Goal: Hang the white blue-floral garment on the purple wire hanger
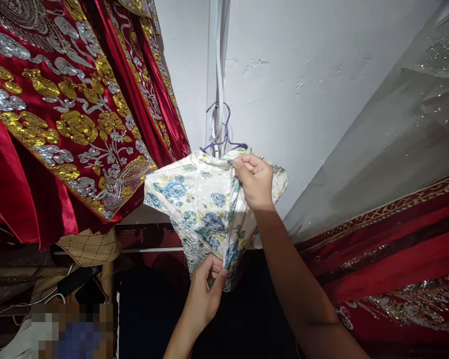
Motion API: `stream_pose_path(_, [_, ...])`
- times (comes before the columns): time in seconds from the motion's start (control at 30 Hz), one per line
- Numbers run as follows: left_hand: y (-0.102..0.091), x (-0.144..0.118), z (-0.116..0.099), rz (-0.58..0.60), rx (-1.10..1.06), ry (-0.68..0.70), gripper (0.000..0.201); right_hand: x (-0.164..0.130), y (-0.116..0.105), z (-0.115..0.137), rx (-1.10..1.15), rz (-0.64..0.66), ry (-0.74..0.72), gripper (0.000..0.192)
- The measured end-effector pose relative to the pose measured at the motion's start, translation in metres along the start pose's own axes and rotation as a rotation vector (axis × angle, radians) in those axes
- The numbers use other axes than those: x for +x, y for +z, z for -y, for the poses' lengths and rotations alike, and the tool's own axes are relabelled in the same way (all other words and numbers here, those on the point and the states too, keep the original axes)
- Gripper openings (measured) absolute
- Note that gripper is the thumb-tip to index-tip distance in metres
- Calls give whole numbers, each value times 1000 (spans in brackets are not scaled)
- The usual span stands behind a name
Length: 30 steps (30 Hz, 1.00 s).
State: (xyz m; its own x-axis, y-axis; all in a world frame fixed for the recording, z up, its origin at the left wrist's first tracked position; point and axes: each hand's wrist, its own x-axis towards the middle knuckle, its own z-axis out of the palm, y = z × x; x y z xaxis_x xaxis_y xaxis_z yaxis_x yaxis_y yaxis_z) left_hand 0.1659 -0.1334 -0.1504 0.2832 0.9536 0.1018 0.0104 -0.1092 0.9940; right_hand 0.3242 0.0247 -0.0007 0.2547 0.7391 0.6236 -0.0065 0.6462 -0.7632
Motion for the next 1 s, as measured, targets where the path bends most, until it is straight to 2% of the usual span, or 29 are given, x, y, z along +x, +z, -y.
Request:
stream_pose_path(0.23, [-5,-3,13,-31,34,-18,24,3,0,9,-55,27,-30,35])
stream_pose_path(0.37, [-19,14,5,-74,125,44,20,-6,1,15,-44,43,-7,35])
stream_pose_path(0.43, [-29,31,-13,-111,169,122,15,-11,1,21,-42,64,-18,33])
stream_pose_path(0.5, [-37,53,-42,-172,206,237,14,-14,2,27,-61,84,-42,30])
stream_pose_path(0.63, [-45,101,-109,-307,221,638,27,-18,3,38,-106,96,-59,27])
stream_pose_path(0.73, [-40,129,-144,-239,291,757,26,-20,2,46,-128,71,-92,24])
stream_pose_path(0.83, [-32,140,-157,-167,278,753,16,-22,-2,51,-216,35,-187,16])
stream_pose_path(1.0, [-25,137,-152,-210,116,674,19,-27,-9,38,-432,118,-385,11])
